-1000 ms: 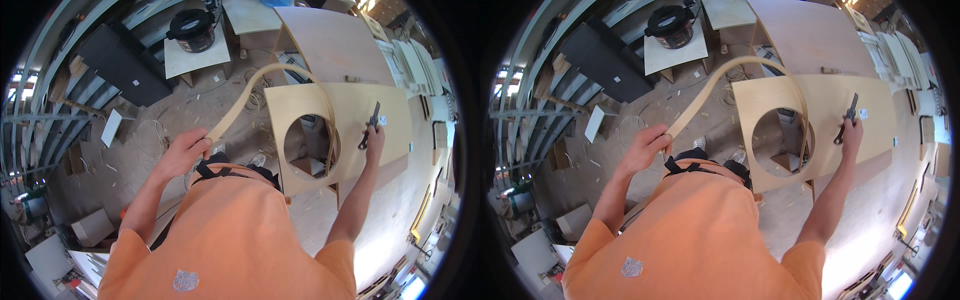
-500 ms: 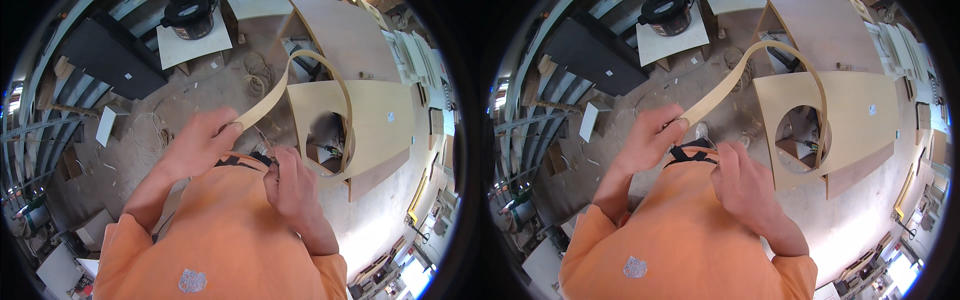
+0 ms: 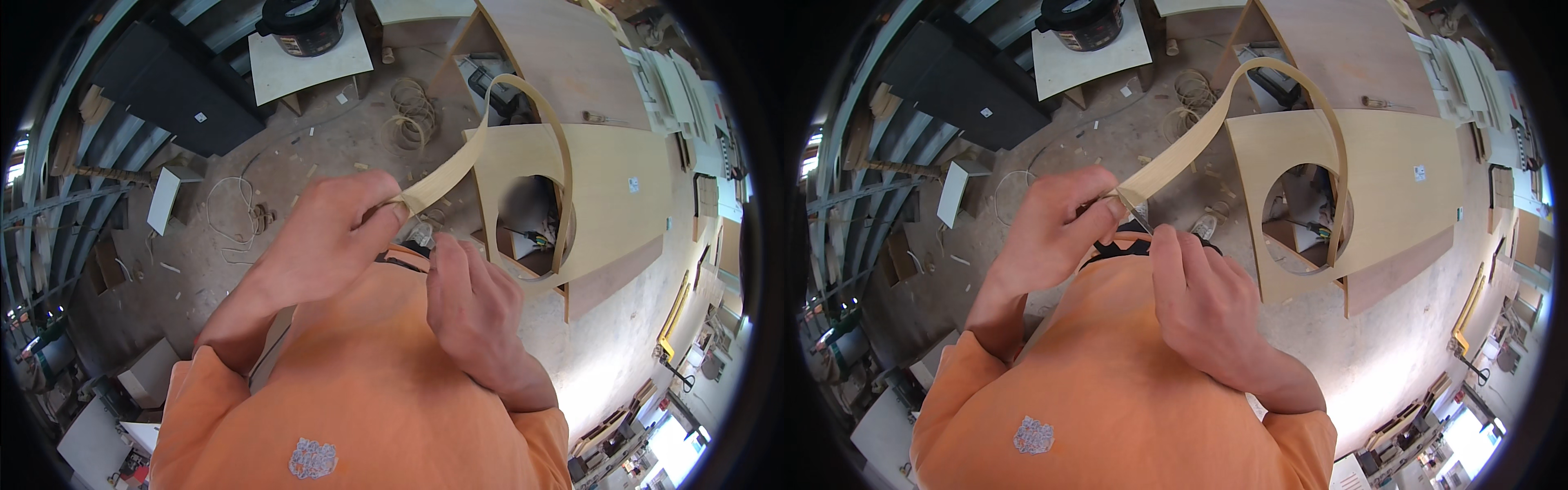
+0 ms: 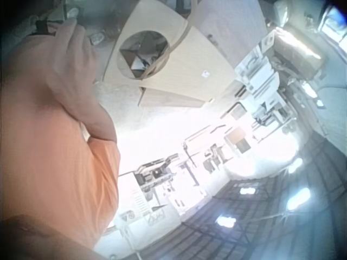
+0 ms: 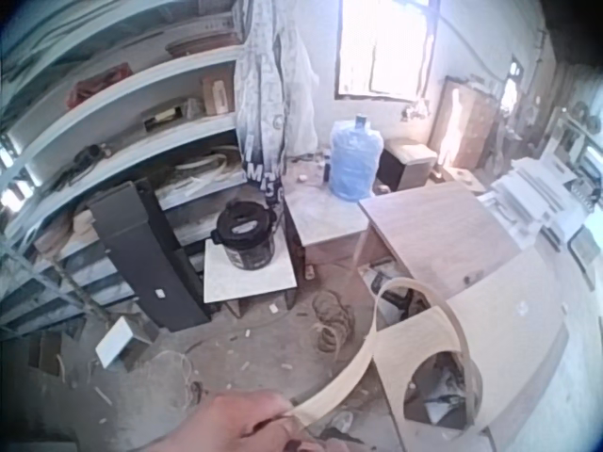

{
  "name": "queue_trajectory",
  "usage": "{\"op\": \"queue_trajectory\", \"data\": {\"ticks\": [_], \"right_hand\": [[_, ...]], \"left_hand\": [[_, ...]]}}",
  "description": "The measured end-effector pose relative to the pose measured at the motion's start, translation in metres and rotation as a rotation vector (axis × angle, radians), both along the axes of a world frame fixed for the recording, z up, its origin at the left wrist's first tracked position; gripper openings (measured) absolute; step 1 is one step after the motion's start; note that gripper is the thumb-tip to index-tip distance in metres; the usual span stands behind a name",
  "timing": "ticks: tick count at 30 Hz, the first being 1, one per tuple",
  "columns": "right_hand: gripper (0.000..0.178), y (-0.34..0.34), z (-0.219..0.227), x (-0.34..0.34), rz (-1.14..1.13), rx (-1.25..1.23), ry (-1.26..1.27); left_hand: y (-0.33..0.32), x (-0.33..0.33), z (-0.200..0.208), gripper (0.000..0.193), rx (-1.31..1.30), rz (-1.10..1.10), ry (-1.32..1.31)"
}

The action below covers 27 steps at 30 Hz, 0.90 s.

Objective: The person cleans the edge of a circular cutout in a wooden panel with a utility knife, then measures and cuts a flexible edge-banding strip to fit the curve. They apply the strip along the cutout edge and trim the excess with the knife. The person then uses a heat gun to warm the applied banding.

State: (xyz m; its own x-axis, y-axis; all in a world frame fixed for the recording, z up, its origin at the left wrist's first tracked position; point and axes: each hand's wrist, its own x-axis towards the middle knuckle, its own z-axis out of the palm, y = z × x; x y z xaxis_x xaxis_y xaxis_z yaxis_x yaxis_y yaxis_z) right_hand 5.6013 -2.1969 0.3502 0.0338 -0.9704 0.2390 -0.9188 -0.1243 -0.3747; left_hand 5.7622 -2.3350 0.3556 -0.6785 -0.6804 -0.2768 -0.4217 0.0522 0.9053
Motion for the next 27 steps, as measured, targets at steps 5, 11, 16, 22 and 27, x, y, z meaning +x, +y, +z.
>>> {"op": "queue_trajectory", "data": {"ticks": [5,11,16,22,27], "right_hand": [[0.04,0.004,0.0,-0.003,0.001,0.016,0.021],[0.029,0.013,0.001,-0.006,-0.047,0.063,-0.03],[0.023,0.033,-0.019,-0.016,-0.046,0.144,-0.007],[0.01,0.03,-0.049,-0.036,-0.227,0.205,-0.457],[0.02,-0.007,-0.016,-0.048,-0.387,0.118,-1.399]], "left_hand": [[0.006,-0.005,0.0,0.022,-0.021,0.001,-0.017],[0.01,-0.009,-0.002,0.021,-0.032,-0.002,-0.014],[0.01,-0.011,0.001,0.02,-0.123,-0.017,-0.035],[0.0,-0.006,0.012,0.02,0.003,0.009,0.07],[0.007,-0.013,0.024,0.018,-0.012,-0.095,0.077]]}}
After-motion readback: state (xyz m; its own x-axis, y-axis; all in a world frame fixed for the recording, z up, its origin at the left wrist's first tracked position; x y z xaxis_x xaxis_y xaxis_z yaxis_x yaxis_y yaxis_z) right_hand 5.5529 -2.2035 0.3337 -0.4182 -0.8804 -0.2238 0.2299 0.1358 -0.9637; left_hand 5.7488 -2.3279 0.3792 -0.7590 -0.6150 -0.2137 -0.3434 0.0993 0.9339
